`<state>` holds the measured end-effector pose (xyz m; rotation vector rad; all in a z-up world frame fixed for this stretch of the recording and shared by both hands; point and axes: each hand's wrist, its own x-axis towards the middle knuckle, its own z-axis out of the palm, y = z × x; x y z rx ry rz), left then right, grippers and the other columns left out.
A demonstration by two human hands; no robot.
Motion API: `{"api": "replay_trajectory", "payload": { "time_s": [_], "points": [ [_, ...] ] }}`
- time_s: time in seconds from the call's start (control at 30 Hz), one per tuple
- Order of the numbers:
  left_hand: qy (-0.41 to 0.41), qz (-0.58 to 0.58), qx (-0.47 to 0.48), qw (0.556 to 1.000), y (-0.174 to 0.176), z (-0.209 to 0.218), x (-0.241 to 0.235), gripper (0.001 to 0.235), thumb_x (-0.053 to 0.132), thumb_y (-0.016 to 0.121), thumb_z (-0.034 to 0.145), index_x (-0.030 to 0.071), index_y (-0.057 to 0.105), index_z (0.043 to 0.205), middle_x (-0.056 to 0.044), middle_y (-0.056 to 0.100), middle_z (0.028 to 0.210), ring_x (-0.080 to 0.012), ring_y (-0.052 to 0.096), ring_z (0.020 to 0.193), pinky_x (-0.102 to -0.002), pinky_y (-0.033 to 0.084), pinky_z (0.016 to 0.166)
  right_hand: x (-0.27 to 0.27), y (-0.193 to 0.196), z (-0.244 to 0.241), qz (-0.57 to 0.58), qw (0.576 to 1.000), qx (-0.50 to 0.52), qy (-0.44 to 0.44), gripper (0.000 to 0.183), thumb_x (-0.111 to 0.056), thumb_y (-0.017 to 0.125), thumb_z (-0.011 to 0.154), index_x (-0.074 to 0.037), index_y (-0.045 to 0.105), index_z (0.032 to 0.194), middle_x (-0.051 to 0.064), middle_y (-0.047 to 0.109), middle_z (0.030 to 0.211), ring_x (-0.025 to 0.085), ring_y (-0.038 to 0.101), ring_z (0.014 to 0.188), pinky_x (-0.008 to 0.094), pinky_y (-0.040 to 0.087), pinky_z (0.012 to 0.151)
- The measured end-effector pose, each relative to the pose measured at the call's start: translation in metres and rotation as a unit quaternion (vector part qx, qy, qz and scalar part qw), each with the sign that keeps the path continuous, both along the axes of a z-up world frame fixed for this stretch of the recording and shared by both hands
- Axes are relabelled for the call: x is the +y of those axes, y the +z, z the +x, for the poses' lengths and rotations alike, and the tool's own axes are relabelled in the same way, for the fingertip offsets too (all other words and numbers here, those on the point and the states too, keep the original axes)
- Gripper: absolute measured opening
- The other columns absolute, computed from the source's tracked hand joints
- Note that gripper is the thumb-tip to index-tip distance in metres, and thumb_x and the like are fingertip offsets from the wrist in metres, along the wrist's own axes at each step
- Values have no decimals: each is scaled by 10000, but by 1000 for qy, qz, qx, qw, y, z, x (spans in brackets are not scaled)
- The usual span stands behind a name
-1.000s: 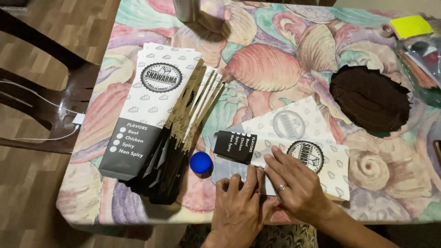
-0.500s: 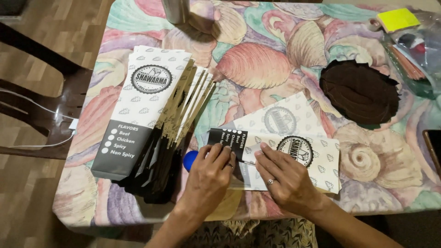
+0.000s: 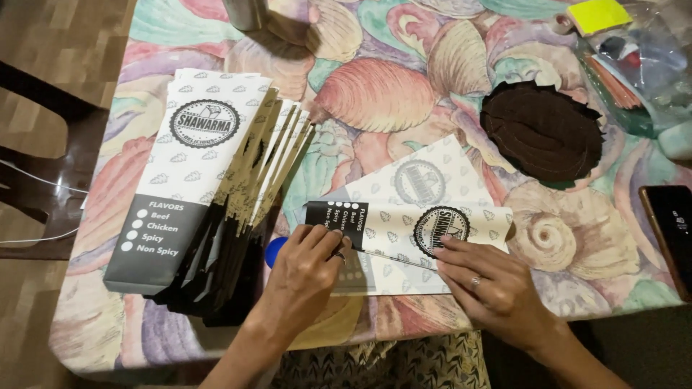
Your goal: The person organizes food-wrapping papers by stacking them, flattening them by hand, and smoothing them against the table.
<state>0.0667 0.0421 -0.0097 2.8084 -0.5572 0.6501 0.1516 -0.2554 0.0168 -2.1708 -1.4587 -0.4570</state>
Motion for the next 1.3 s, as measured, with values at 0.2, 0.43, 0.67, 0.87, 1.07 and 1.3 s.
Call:
{"api": "replay_trajectory", "payload": {
  "time_s": [0.2, 0.43, 0.67, 0.87, 1.07, 1.3],
  "points": [
    [-54, 7, -46, 997, 10, 3, 2, 102, 36, 828, 787, 4, 736, 756, -135, 697, 916, -249, 613, 805, -383, 524, 716, -15, 19, -2, -7, 1000, -4, -2, 181, -36, 820, 796, -38, 774, 971, 138, 774, 1114, 310, 753, 1085, 418, 638, 887],
    [-33, 68, 42, 996, 10, 3, 4, 173, 128, 816, 825, 33, 765, 960, -109, 711, 1036, -240, 658, 908, -421, 563, 874, -24, 2, -8, -79, 996, -39, -8, 314, 1, 820, 764, 19, 742, 1068, 216, 750, 1134, 325, 751, 1055, 400, 637, 931],
    [-32, 143, 37, 988, 8, 5, 5, 161, 135, 813, 826, 73, 761, 965, -126, 709, 1046, -239, 688, 891, -426, 588, 859, -18, 19, -12, -107, 993, -52, -4, 244, 1, 739, 844, 64, 724, 1079, 213, 734, 1159, 320, 719, 1096, 400, 595, 975],
    [-28, 162, 38, 986, 2, 5, 0, 147, 170, 797, 797, 109, 752, 922, -132, 705, 1137, -255, 675, 942, -452, 575, 872, -19, 9, -9, -80, 997, -23, -9, 145, 29, 758, 845, 76, 733, 980, 212, 738, 1031, 326, 740, 976, 332, 671, 817],
    [-55, 161, 97, 981, 4, 6, -7, 43, 83, 746, 816, 84, 752, 858, -271, 507, 1442, -345, 596, 1233, -576, 421, 1128, -14, 6, -6, -62, 992, -100, 40, 57, 86, 724, 864, 62, 685, 831, 207, 706, 936, 329, 711, 847, 357, 652, 700],
    [-56, 159, 23, 985, 10, 10, -13, 373, 109, 728, 866, 43, 655, 1226, -145, 683, 1087, -245, 671, 934, -422, 568, 878, -18, 19, -9, -48, 999, -5, 25, 101, 50, 763, 835, 77, 709, 915, 199, 718, 991, 301, 723, 899, 319, 667, 780]
  ]
}}
